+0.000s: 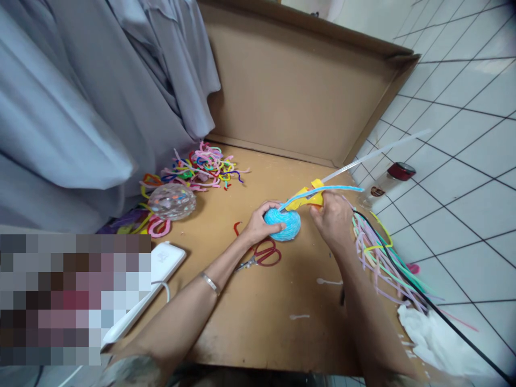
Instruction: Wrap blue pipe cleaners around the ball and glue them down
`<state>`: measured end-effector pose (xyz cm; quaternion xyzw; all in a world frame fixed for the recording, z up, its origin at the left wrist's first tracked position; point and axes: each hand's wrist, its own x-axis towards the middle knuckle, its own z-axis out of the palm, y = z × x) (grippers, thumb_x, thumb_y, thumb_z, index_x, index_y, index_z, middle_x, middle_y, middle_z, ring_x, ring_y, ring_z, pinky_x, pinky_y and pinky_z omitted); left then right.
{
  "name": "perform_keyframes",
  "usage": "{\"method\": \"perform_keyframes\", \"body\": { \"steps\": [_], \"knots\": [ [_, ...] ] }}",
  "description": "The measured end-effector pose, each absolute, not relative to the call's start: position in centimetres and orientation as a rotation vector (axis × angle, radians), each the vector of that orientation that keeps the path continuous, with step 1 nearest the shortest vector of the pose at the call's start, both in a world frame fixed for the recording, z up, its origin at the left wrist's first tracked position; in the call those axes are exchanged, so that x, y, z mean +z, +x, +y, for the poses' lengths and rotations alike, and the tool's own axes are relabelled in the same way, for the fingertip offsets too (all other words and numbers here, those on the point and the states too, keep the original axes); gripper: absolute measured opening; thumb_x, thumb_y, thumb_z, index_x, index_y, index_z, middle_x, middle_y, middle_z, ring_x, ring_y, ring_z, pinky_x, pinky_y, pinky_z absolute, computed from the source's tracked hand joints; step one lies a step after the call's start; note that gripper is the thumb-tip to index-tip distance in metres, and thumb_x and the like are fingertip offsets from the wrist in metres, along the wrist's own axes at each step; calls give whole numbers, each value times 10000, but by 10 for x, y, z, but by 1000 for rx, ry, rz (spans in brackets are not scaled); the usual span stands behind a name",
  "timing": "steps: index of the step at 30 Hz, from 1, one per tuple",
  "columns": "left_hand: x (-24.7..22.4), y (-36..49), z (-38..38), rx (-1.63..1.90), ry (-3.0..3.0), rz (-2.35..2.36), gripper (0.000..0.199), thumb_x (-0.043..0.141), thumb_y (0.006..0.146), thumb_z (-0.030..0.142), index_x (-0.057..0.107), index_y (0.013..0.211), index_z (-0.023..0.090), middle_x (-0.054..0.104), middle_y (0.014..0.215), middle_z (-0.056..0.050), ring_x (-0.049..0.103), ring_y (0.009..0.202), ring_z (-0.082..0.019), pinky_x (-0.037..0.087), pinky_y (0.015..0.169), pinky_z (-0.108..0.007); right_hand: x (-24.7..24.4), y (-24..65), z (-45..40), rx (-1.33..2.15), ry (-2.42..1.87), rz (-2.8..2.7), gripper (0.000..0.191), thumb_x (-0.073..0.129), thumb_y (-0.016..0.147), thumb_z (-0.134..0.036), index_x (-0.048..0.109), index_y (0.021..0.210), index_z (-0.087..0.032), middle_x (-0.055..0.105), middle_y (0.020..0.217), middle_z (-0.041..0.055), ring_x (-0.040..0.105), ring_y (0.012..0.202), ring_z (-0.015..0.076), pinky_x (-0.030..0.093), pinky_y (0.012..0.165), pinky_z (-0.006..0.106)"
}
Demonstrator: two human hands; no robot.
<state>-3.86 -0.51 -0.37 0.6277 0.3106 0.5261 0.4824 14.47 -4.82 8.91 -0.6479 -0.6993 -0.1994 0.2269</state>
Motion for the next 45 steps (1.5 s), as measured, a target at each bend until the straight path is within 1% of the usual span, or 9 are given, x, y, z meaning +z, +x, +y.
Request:
{"method": "perform_keyframes", "body": {
  "steps": [5, 13, 23, 33, 39, 45],
  "knots": [
    [-3, -39, -6, 1284, 1528, 737, 445, 787, 548, 302, 626, 942, 170, 619, 1206, -107, 574, 1155, -268, 423, 1030, -404, 93, 145, -49, -535, -1857, -1939, 289, 472, 804, -251, 632, 1009, -125, 673, 907, 150, 571, 858, 292, 385, 750, 359],
    [-1, -39, -6, 1270, 1529, 747, 446, 789, 547, 295, 624, 944, 173, 616, 1226, -109, 573, 1162, -272, 423, 1029, -405, 94, 151, -49, -550, -1835, -1927, 274, 490, 792, -261, 648, 977, -136, 673, 874, 137, 574, 815, 273, 384, 703, 339],
    [0, -38, -7, 1264, 1553, 725, 458, 803, 555, 318, 628, 953, 173, 624, 1227, -114, 575, 1169, -273, 419, 1030, -409, 93, 147, -50, -544, -1875, -1932, 255, 480, 803, -254, 651, 955, -141, 672, 908, 149, 571, 851, 287, 400, 751, 365],
    [0, -37, -7, 1273, 1556, 734, 454, 799, 551, 308, 626, 949, 175, 628, 1222, -113, 579, 1166, -273, 423, 1022, -407, 100, 148, -53, -535, -1900, -1946, 264, 479, 795, -248, 663, 949, -137, 679, 885, 145, 582, 824, 276, 397, 717, 344],
    [1, -38, -7, 1269, 1553, 737, 447, 803, 550, 302, 637, 944, 174, 626, 1220, -112, 578, 1164, -274, 426, 1020, -406, 96, 150, -50, -543, -1870, -1922, 262, 470, 793, -258, 663, 934, -153, 675, 832, 126, 571, 788, 264, 394, 706, 337],
    [1, -38, -7, 1270, 1553, 717, 441, 796, 556, 289, 635, 950, 173, 621, 1220, -114, 573, 1171, -272, 415, 1035, -413, 96, 147, -51, -557, -1924, -1915, 254, 496, 804, -259, 659, 956, -135, 678, 888, 143, 576, 821, 269, 393, 731, 342]
  ]
}}
